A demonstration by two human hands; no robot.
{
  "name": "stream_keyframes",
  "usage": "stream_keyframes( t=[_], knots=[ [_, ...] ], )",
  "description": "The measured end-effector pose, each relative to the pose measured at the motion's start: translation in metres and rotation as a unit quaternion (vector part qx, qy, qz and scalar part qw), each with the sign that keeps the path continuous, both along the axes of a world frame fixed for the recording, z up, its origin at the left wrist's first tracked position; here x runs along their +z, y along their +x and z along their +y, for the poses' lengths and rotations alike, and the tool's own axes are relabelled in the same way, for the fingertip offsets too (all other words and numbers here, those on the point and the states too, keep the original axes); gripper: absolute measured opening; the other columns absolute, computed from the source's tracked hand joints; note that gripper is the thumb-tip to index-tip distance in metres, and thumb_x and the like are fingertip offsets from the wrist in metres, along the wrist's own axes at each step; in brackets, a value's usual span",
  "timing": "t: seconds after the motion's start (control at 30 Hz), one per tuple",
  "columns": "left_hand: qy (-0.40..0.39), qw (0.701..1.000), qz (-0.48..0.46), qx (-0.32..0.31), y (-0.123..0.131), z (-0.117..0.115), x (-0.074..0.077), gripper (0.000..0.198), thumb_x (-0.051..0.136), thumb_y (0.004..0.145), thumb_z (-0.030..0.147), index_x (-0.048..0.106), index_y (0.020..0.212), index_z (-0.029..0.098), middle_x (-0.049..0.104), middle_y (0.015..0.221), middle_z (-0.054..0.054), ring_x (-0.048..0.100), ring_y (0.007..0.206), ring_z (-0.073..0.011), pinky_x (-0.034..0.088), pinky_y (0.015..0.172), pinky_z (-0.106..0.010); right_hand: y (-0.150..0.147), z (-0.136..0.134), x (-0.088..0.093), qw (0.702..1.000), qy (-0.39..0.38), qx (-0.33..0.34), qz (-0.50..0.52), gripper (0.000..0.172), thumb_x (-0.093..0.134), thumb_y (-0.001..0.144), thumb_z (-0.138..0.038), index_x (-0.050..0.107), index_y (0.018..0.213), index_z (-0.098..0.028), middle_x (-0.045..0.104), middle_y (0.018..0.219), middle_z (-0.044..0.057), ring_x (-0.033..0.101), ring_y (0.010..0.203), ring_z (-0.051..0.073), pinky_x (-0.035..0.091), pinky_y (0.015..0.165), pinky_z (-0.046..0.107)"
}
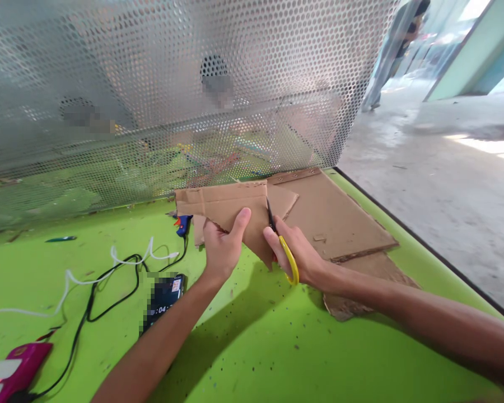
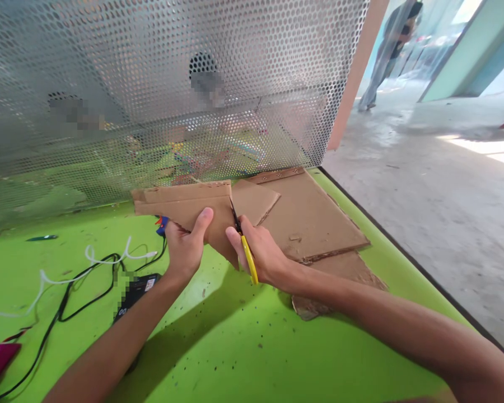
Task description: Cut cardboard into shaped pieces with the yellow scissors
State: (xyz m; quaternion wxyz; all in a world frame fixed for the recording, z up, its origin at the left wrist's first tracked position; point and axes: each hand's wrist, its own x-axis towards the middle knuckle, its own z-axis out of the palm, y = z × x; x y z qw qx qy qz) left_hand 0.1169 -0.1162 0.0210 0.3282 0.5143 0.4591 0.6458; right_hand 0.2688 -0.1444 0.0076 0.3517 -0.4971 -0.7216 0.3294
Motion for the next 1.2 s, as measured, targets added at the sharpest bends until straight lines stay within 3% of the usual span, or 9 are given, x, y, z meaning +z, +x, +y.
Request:
stream_keyframes(
  t=[0.33, 1.2],
  knots=[
    [-0.008, 1.000, 0.017, -0.016, -0.001, -0.002, -0.002, 0.039, 0.081, 0.075, 0.046, 0.069, 0.097, 0.016, 0.079, 0.102, -0.011, 0.076, 0.092, -0.0262, 0.064, 0.079, -0.036, 0.005, 0.005, 0.002, 1.000, 0.025, -0.011, 0.007, 0.028, 0.040, 0.102, -0.049, 0.038, 0.089, -0.025, 0.057, 0.060, -0.001, 0.056, 0.051, 0.017, 0.035, 0.050, 0.026],
    [-0.018, 0.999, -0.033, -0.024, 0.000, -0.001, -0.003, 0.041, 0.085, 0.072, 0.040, 0.070, 0.102, 0.016, 0.080, 0.097, -0.008, 0.076, 0.085, -0.0235, 0.063, 0.073, -0.031, 0.013, 0.016, 0.001, 0.996, 0.075, -0.013, -0.047, 0.026, 0.036, 0.104, -0.045, 0.034, 0.088, -0.025, 0.052, 0.056, -0.005, 0.051, 0.046, 0.015, 0.027, 0.049, 0.025]
  ],
)
